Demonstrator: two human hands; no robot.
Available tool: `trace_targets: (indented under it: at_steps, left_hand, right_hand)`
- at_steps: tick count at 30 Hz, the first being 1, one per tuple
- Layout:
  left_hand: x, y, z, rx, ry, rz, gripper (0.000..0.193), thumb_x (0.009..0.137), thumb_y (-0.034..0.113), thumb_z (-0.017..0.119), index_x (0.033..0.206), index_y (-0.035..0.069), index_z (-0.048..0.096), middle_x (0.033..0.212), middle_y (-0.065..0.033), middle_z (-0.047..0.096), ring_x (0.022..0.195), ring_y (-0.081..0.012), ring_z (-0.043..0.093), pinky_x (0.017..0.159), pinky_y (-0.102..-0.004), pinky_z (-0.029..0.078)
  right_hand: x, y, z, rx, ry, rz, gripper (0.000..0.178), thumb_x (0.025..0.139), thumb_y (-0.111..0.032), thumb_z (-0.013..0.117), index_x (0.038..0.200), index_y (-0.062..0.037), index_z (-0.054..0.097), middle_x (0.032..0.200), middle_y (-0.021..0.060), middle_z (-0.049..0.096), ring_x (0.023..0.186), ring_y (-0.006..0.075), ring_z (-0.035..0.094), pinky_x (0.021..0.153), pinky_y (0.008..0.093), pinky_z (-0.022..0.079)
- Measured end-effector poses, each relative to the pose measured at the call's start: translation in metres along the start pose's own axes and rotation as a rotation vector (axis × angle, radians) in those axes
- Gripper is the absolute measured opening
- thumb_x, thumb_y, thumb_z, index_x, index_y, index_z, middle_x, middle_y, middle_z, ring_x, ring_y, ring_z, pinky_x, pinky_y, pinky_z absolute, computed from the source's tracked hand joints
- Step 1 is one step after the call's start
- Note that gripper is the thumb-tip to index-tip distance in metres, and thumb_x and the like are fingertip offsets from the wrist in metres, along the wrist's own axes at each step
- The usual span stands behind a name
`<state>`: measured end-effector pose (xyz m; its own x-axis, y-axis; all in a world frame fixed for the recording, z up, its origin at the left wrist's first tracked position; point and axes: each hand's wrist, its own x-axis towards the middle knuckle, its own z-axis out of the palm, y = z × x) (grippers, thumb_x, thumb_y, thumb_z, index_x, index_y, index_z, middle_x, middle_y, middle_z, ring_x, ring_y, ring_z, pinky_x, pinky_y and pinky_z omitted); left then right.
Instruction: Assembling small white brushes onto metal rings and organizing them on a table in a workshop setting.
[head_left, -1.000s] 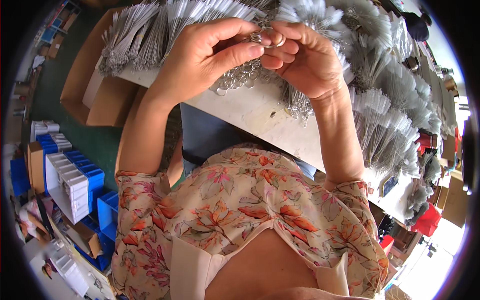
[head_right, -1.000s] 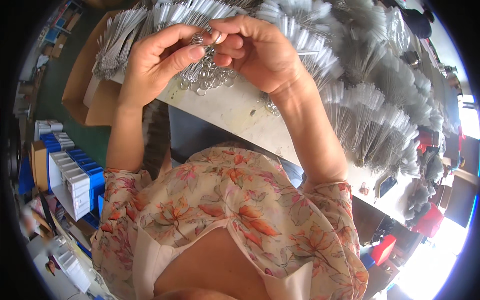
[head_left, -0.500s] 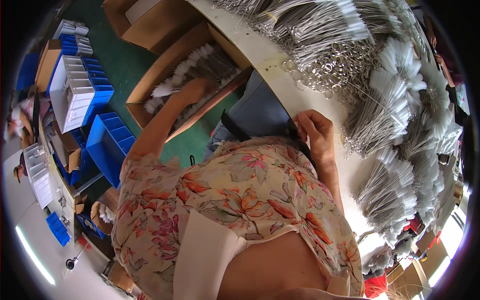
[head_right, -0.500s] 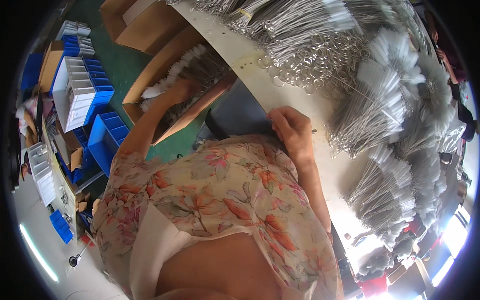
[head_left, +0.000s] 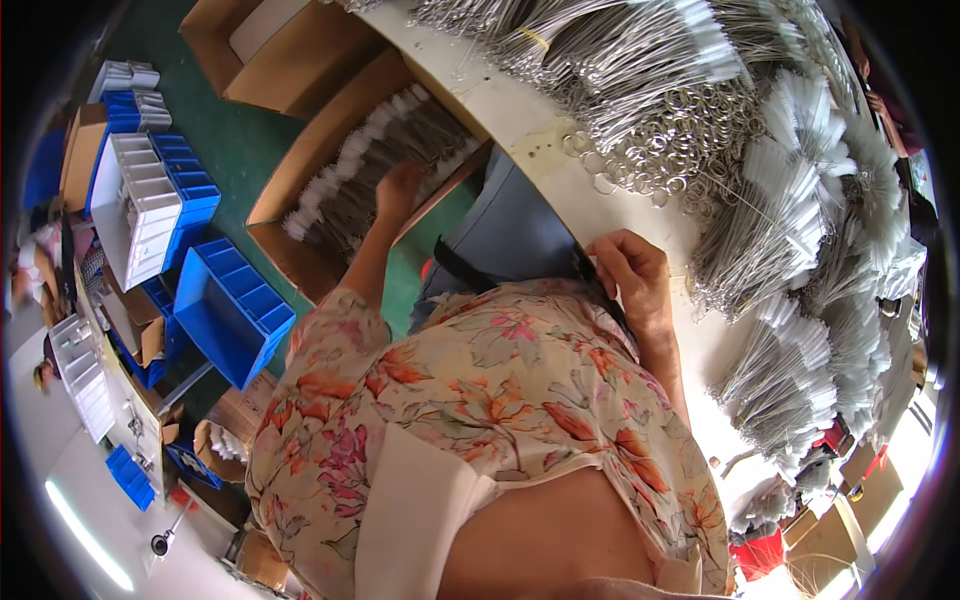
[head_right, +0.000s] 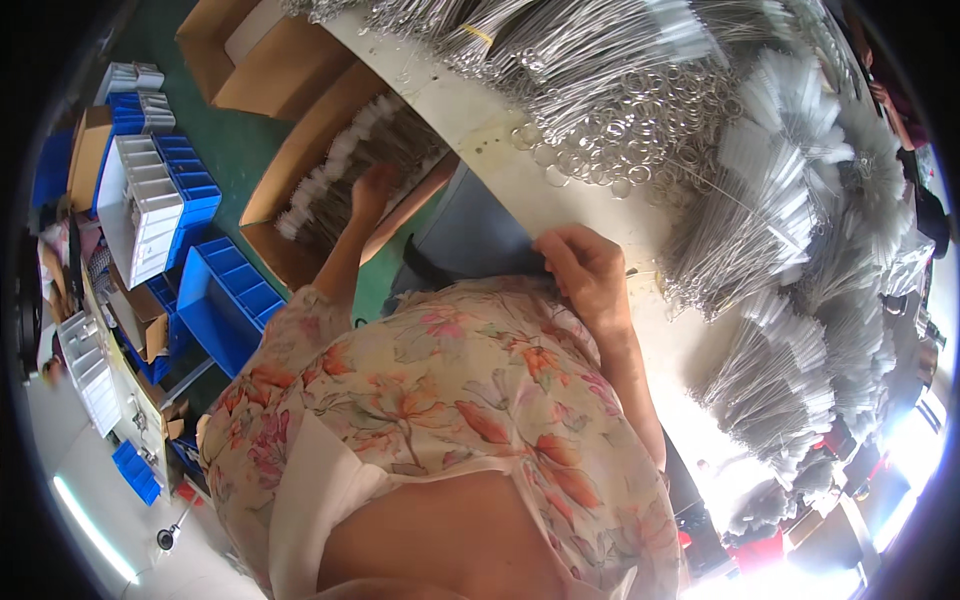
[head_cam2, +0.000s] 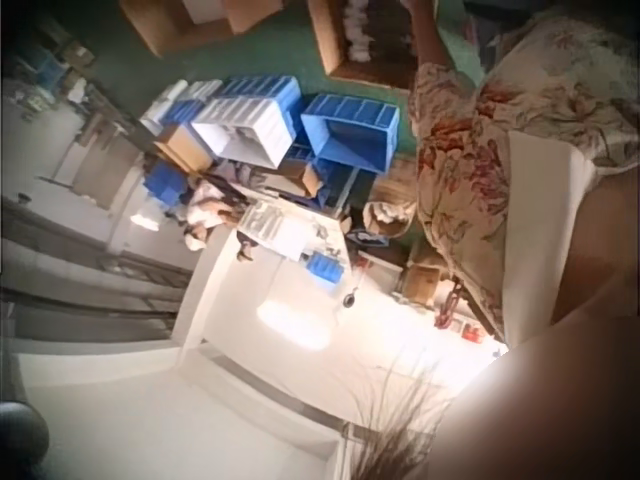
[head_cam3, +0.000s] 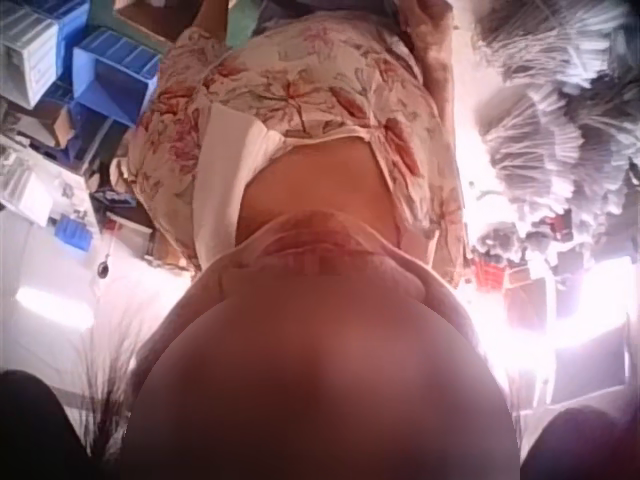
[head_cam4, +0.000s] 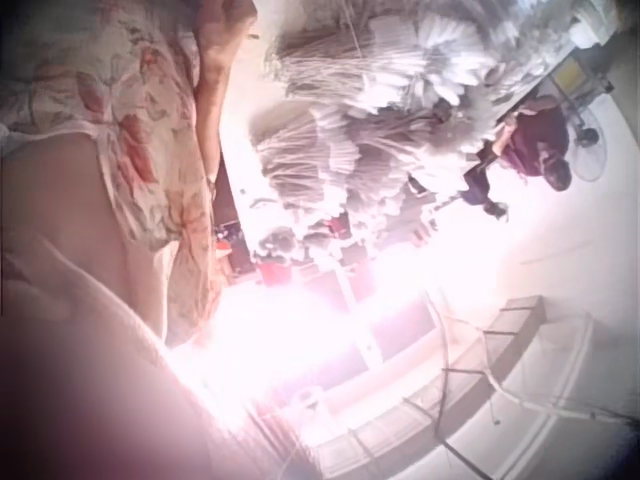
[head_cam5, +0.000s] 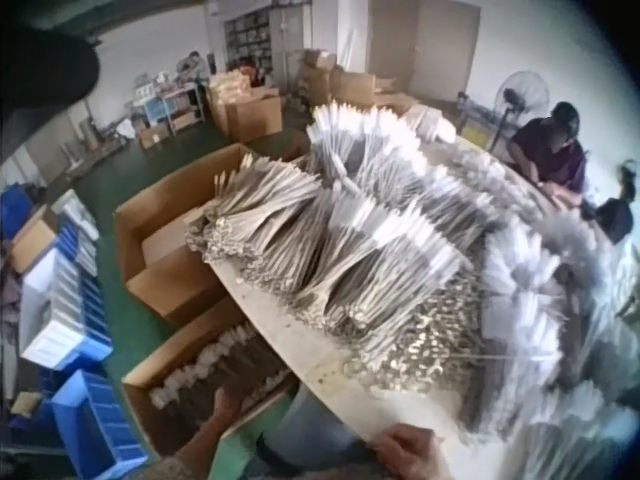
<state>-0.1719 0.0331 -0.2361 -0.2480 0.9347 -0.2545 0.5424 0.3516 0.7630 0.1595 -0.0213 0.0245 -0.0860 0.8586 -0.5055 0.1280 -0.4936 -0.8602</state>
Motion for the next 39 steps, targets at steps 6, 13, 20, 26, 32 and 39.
trace_targets:
  at_steps: [6,13,20,26,32,39]
  left_hand:
    - [0.028,0.096,-0.11,0.049,0.635,0.484,0.023,0.09,0.017,0.052,0.101,-0.001,0.059,0.099,-0.0112,0.062,0.089,-0.0224,0.059,0.085,-0.0338,0.044]
    - [0.059,0.443,-0.065,-0.378,0.078,1.077,0.023,0.093,0.011,0.047,0.107,-0.004,0.056,0.105,-0.0118,0.061,0.095,-0.0171,0.058,0.087,-0.028,0.044]
    - [0.23,0.537,0.09,0.397,-0.23,1.034,0.026,0.083,0.029,0.061,0.095,0.005,0.063,0.089,-0.0116,0.066,0.083,-0.0233,0.063,0.075,-0.0324,0.047]
    - [0.25,0.541,0.132,0.823,-0.205,1.018,0.021,0.08,0.029,0.061,0.084,0.008,0.065,0.08,-0.0099,0.066,0.076,-0.0232,0.063,0.067,-0.0341,0.048]
    - [0.246,0.533,0.126,0.557,-0.199,0.874,0.016,0.077,0.024,0.059,0.083,0.011,0.067,0.067,-0.0036,0.065,0.061,-0.0158,0.063,0.06,-0.031,0.047]
    - [0.233,0.547,0.108,0.453,-0.194,0.634,0.018,0.077,0.023,0.056,0.079,0.008,0.065,0.065,-0.006,0.064,0.063,-0.0186,0.064,0.061,-0.0289,0.048]
  right_hand:
    - [-0.011,-0.021,-0.021,-0.082,-0.148,-0.006,0.014,0.085,-0.013,0.057,0.088,-0.0019,0.064,0.072,0.0017,0.06,0.065,0.0071,0.052,0.058,0.0236,0.044]
    - [-0.043,-0.04,-0.094,0.108,0.011,-0.233,0.017,0.088,-0.015,0.056,0.089,-0.0003,0.065,0.074,0.0033,0.063,0.064,0.0072,0.054,0.059,0.0233,0.046]
    - [-0.068,-0.046,-0.219,0.056,0.529,-0.42,0.017,0.087,-0.015,0.055,0.092,-0.0016,0.065,0.075,0.0015,0.062,0.063,0.006,0.053,0.056,0.0216,0.044]
    - [-0.021,-0.058,-0.326,-0.35,0.802,-0.262,0.019,0.083,-0.02,0.059,0.084,-0.0029,0.067,0.061,0.0017,0.059,0.052,0.0063,0.051,0.05,0.0225,0.043]
    - [0.069,-0.078,-0.348,-0.373,0.765,-0.205,0.027,0.077,-0.031,0.065,0.079,-0.004,0.068,0.067,0.0022,0.065,0.056,0.0087,0.059,0.055,0.0237,0.048]
    - [0.108,-0.076,-0.349,-0.342,0.868,-0.038,0.034,0.066,-0.038,0.072,0.077,-0.0059,0.07,0.068,0.0061,0.065,0.06,0.014,0.061,0.058,0.0285,0.05]
